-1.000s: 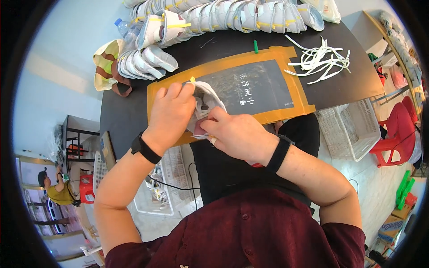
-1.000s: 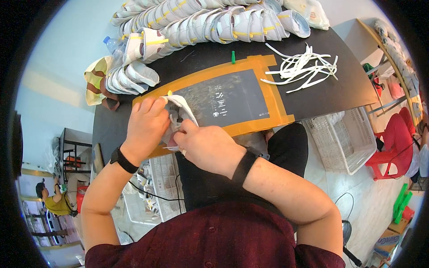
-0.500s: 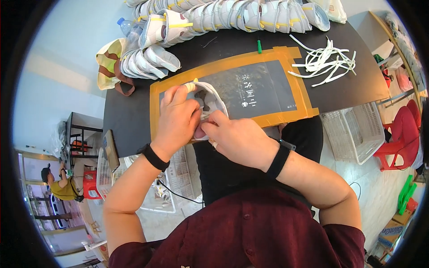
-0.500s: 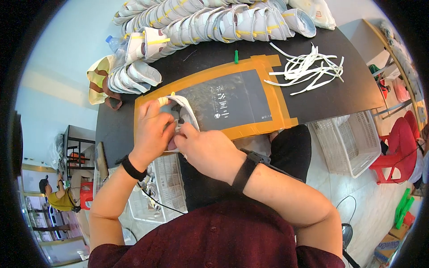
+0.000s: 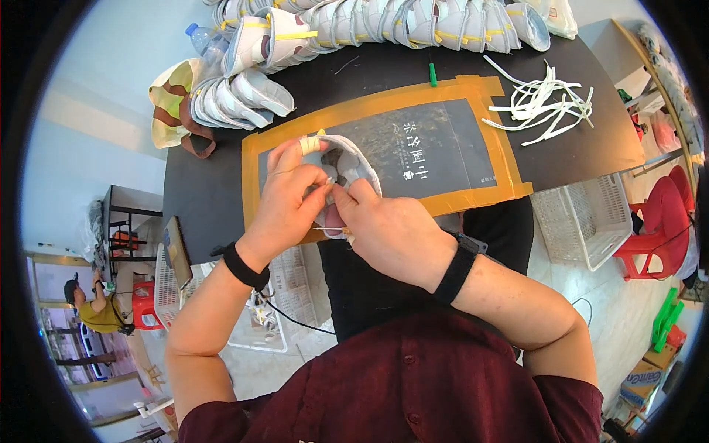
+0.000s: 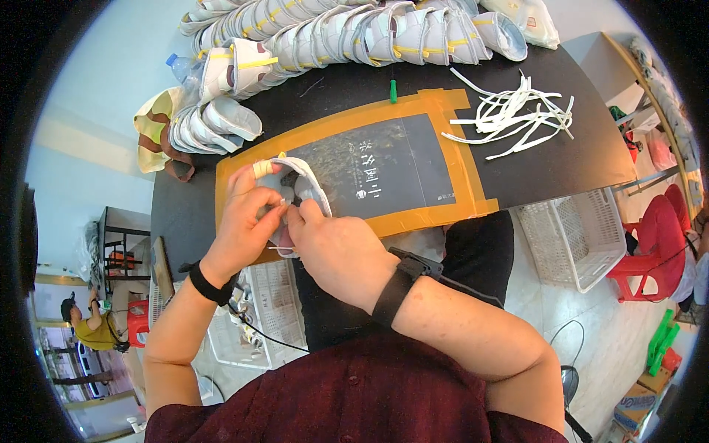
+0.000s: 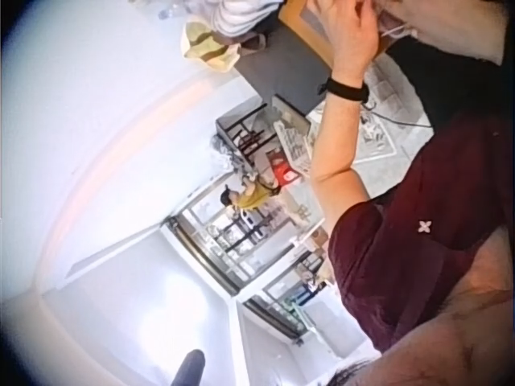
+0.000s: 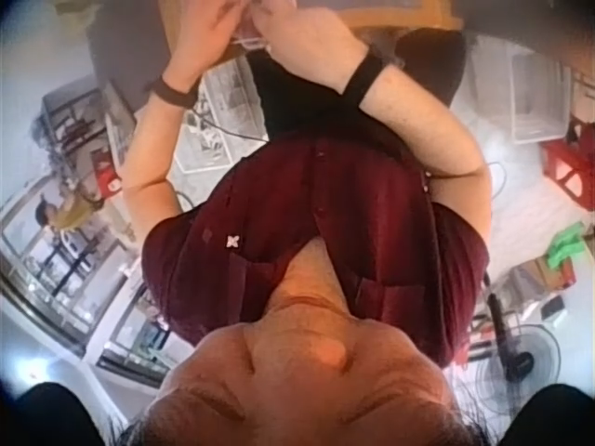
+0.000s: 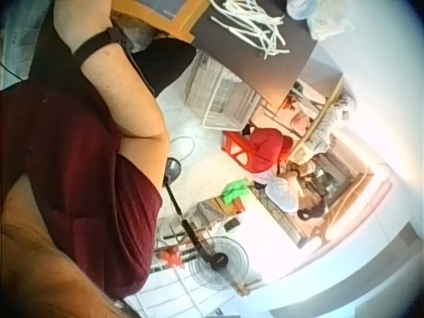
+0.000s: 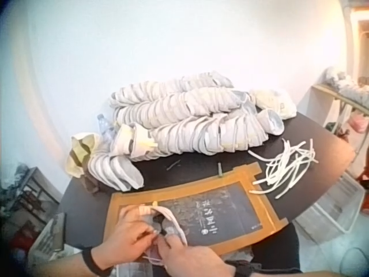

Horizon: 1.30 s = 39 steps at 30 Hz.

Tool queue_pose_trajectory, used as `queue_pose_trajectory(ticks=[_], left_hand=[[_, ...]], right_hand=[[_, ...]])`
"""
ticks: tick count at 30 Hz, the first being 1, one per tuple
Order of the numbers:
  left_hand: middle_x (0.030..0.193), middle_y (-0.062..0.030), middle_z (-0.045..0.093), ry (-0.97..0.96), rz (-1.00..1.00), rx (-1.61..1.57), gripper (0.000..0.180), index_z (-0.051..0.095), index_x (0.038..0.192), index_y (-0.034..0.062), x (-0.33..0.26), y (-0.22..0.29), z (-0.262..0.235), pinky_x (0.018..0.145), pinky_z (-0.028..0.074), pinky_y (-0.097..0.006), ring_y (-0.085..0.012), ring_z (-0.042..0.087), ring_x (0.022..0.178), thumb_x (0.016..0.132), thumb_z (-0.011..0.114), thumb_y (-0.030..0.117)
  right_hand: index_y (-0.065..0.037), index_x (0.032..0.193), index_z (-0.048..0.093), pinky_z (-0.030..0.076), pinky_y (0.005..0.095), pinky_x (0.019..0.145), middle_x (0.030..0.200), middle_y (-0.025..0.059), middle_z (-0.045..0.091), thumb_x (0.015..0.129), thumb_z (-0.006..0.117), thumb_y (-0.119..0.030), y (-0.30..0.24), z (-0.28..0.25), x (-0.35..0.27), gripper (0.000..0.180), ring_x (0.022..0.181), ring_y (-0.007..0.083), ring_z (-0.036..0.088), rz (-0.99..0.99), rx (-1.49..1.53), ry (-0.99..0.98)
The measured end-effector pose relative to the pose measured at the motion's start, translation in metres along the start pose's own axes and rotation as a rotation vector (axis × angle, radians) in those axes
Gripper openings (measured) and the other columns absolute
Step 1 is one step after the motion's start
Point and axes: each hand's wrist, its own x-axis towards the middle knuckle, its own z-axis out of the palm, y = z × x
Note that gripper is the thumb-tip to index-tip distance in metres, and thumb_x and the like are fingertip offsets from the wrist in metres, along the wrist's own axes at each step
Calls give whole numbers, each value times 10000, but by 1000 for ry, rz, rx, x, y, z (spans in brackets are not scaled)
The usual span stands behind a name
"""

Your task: Adjusting internal components of a shoe upper using a manual pick tool.

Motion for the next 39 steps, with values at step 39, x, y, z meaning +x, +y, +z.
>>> queue_pose_trajectory(ticks=[39], left_hand=[[1237, -138, 563, -29, 63, 167, 601, 570, 1288, 1, -63, 31, 14, 972, 447, -441, -326, 520, 1196, 722, 728, 124]], right_hand=[[-58, 895, 593, 555, 395, 675, 912, 141, 562, 801, 657, -141, -24, -31, 22, 141, 821, 304, 648, 97, -267, -12]])
